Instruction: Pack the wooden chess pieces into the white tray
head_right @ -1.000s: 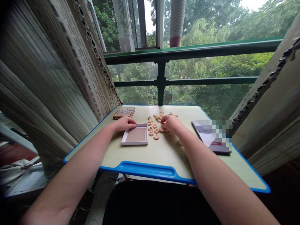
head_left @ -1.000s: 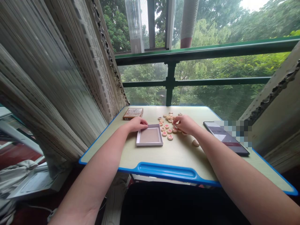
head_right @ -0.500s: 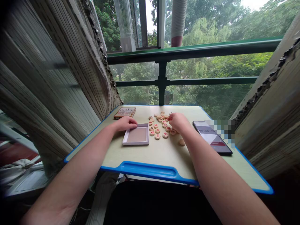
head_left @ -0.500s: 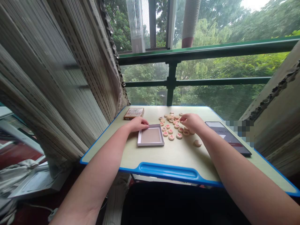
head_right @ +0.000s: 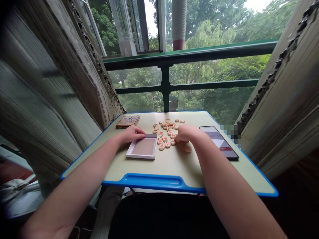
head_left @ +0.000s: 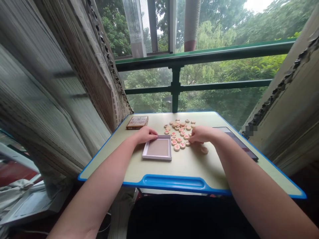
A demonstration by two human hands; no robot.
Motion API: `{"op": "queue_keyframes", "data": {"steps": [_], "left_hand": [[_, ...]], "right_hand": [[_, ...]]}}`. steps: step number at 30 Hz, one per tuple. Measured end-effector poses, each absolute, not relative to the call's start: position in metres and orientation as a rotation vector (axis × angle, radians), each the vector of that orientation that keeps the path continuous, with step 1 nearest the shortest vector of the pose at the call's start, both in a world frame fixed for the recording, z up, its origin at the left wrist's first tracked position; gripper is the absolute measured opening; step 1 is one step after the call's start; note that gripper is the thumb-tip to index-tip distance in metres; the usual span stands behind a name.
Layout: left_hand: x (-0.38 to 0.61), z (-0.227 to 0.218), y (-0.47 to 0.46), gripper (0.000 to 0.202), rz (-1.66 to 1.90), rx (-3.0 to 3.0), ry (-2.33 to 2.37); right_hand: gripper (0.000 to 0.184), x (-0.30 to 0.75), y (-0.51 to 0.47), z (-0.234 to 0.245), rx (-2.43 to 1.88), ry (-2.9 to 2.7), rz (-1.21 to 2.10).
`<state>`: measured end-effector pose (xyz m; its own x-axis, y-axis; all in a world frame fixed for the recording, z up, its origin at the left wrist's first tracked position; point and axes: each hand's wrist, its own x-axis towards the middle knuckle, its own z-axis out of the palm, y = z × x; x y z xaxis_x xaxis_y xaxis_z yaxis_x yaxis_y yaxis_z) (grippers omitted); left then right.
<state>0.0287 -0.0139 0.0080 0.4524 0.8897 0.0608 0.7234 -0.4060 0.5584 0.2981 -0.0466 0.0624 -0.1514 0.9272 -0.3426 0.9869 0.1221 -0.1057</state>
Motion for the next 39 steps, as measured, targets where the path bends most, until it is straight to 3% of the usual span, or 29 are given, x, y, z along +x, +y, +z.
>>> {"op": "queue_keyframes", "data": {"steps": [13,21,28,39], "left_hand": [[0.047,-0.002,-0.011,0.012,0.716,1.763,1.331],[0.057,0.039,-0.009,0.014,0.293,1.674,1.319],[0.044,0.031,-0.012,0.032,0.134,1.997,1.152],[0.048,0.018,-0.013,0.024,0.231,2.075,1.355]], "right_hand": [[0.018,0.3,-0.043,0.058,1.82,2.503,-0.355],[0.029,0.303,-0.049,0.06,1.707,2.443,-0.322],[0.028,0.314,-0.034,0.055,2.132,2.446,-0.204],[0.041,0.322,-0.008,0.027,2.411,2.311,-0.266]]}}
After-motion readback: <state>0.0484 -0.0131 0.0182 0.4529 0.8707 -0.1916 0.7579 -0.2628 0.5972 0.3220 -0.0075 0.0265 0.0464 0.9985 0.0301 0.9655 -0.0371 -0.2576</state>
